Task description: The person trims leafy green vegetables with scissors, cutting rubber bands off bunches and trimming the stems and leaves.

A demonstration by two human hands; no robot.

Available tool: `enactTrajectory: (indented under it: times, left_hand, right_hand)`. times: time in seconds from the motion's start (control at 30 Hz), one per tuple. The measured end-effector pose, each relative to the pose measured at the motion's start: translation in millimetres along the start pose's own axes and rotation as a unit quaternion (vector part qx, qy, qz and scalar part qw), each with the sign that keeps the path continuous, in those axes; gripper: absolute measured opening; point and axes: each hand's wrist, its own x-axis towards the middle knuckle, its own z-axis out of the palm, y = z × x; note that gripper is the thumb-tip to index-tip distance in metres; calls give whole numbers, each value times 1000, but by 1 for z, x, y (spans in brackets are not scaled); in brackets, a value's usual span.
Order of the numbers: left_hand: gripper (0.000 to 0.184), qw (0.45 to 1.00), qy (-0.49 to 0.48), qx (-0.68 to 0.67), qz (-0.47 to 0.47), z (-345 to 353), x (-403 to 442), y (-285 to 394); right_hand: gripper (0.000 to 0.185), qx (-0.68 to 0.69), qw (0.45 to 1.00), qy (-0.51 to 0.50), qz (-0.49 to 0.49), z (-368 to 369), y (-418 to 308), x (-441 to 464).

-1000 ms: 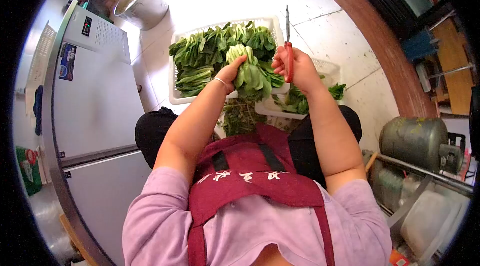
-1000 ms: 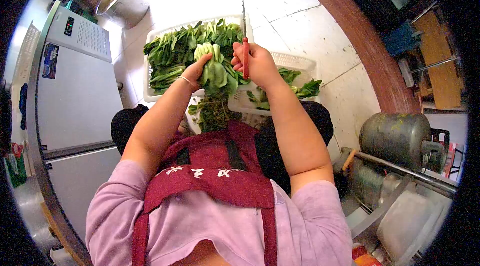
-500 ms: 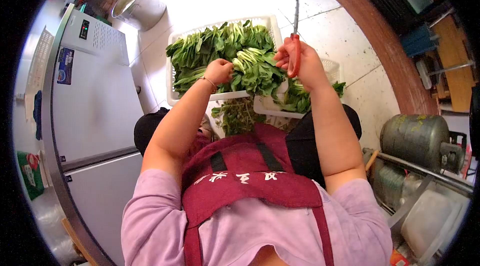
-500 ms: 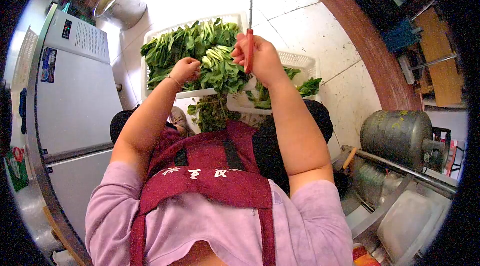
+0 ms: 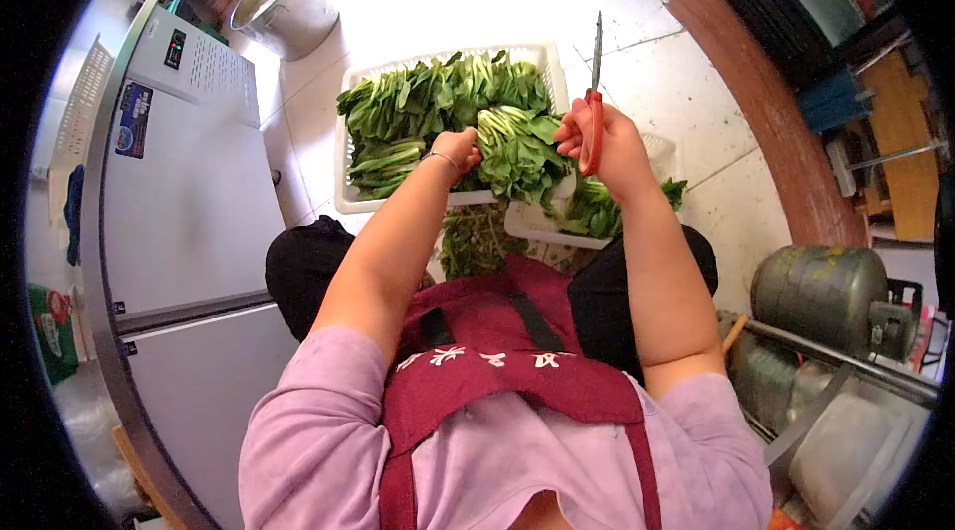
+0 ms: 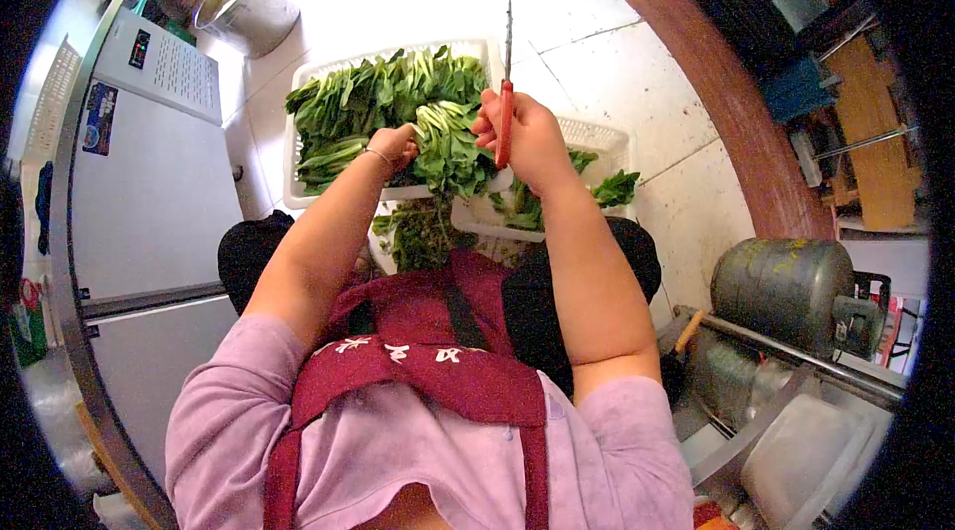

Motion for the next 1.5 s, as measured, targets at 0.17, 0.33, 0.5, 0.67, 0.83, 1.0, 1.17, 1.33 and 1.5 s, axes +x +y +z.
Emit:
enactTrajectory:
  times: [0.17, 0.33, 0.5, 0.67, 0.83, 1.0, 1.17, 1.33, 1.5]
  left_hand:
    - [18, 982, -66, -138, 111, -21, -11, -14]
    - [23, 930, -177, -254, 196, -46, -61, -9]
    - [25, 918, -205, -258, 223, -64, -103, 9]
    - [24, 916, -246, -234, 216, -66, -140, 7]
    - [25, 940, -170, -14, 296, -58, -184, 2]
    - [22, 907, -118, 166, 369, -57, -194, -10]
    - [22, 849, -56, 315, 420, -55, -189, -20]
    - [28, 847, -27, 378, 373, -61, -191, -43]
    - [30, 853, -14, 409, 324, -77, -186, -74]
  right_hand:
    - [41, -12, 1000, -11, -2, 1, 3, 1]
    - [42, -26, 1000, -14, -3, 6, 5, -2]
    - [42, -53, 998, -32, -2, 15, 12, -4]
    - [30, -144, 972, -175, 62, 33, 35, -13]
    - [38, -329, 906, -265, 26, 62, 43, -43]
    - [38, -331, 879, -340, 43, 69, 54, -47]
    - [42, -339, 860, -379, 40, 68, 61, -47]
    - [65, -350, 858, -374, 37, 76, 70, -58]
    - [69, -308, 840, -418, 160, 87, 95, -66]
